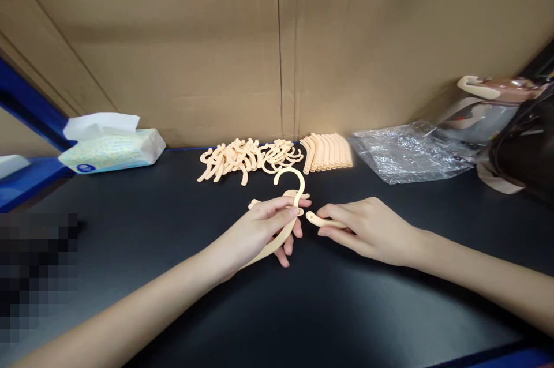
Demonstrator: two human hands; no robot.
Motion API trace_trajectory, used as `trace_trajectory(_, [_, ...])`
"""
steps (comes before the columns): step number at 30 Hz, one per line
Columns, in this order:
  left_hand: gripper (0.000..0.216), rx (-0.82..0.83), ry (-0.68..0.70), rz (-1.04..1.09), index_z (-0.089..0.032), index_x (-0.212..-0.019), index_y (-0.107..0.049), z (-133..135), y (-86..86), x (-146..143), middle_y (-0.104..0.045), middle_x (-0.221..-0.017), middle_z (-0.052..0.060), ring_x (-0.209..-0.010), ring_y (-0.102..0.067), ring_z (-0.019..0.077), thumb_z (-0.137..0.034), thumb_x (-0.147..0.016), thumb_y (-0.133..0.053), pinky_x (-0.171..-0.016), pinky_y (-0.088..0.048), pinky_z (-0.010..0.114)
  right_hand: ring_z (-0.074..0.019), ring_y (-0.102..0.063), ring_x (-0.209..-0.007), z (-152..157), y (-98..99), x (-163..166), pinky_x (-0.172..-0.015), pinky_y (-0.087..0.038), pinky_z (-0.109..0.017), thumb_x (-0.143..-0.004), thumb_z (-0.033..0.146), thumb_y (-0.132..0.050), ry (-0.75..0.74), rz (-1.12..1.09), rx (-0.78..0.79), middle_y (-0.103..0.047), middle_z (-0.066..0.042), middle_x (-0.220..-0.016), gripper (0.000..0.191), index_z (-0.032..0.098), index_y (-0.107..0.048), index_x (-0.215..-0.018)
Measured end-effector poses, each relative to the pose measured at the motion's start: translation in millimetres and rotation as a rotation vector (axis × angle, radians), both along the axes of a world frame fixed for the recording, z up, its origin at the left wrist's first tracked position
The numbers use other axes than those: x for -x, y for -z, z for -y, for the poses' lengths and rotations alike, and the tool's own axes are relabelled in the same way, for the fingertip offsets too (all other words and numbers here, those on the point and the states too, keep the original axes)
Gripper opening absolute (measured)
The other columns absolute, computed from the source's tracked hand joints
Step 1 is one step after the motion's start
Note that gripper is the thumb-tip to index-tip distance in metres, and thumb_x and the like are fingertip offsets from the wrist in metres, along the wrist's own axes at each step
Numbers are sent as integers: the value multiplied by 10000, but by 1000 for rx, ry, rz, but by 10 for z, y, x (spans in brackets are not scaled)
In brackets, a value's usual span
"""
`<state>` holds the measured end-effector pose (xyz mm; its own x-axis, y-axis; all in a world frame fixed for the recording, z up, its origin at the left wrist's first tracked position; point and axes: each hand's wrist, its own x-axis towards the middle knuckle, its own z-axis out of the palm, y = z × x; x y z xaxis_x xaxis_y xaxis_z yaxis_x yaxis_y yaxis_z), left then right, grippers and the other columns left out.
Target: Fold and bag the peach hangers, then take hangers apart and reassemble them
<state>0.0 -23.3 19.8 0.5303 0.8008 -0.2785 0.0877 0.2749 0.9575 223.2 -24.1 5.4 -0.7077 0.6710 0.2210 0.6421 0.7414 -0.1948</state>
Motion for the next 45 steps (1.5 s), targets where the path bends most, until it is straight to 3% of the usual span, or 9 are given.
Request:
trace_trajectory(5, [313,-15,26,-33,-130,-1004,-647,-23,11,9,-576,-791,13,-473,-517,64,-395,-913,-506,-454,-536,238,-119,-624,-629,-10,48,8,-543,-337,-233,-986,385,-382,-22,18,-54,-652,17,-738,285,201,-581,-897])
trace_trajectory(11, [330,-6,110,-61,-112,-909,-649,-35,39,22,-637,-845,50,-395,-513,51,-401,-915,-489,-379,-497,207,-116,-606,-627,-15,72,14,-559,-347,-250,-987,373,-387,-42,41,-225,-624,20,-712,293,197,-615,-936])
trace_trajectory(14, [305,1,111,-56,-127,-975,-657,-34,47,32,-639,-831,44,-437,-545,69,-388,-905,-515,-409,-518,217,-112,-574,-593,-11,76,19,-552,-342,-260,-991,359,-382,-62,42,-367,-597,23,-667,318,186,-623,-876])
trace_trajectory(18, [320,19,110,-60,-148,-1148,-627,-32,25,31,-574,-590,-8,-542,-577,111,-336,-907,-533,-466,-534,199,-116,-543,-575,9,69,24,-527,-323,-271,-980,344,-420,-72,63,-521,-582,31,-644,274,183,-633,-916])
trace_trajectory(22, [263,33,87,-23,-159,-1082,-661,-34,7,20,-600,-733,12,-658,-598,121,-296,-867,-597,-496,-551,203,-114,-519,-552,34,50,32,-510,-312,-274,-972,334,-444,-76,80,-582,-568,31,-624,277,179,-641,-854])
trace_trajectory(27, [193,25,62,-10,-139,-941,-686,-20,7,11,-613,-821,24,-709,-607,124,-286,-826,-641,-554,-569,225,-110,-522,-543,39,51,33,-506,-310,-276,-973,335,-437,-96,70,-545,-570,30,-618,297,176,-649,-839])
trace_trajectory(31, [242,21,57,-30,-120,-983,-690,0,6,6,-622,-707,22,-701,-607,136,-299,-829,-634,-567,-564,230,-104,-526,-524,45,65,34,-484,-283,-281,-976,333,-422,-99,56,-483,-570,32,-603,311,181,-656,-839])
trace_trajectory(45, [304,-38,87,-83,-97,-1025,-677,-37,25,-16,-636,-632,4,-548,-583,102,-321,-824,-641,-539,-521,221,-88,-536,-500,85,10,20,-470,-244,-265,-984,366,-391,-75,68,-291,-585,26,-585,362,189,-684,-865])
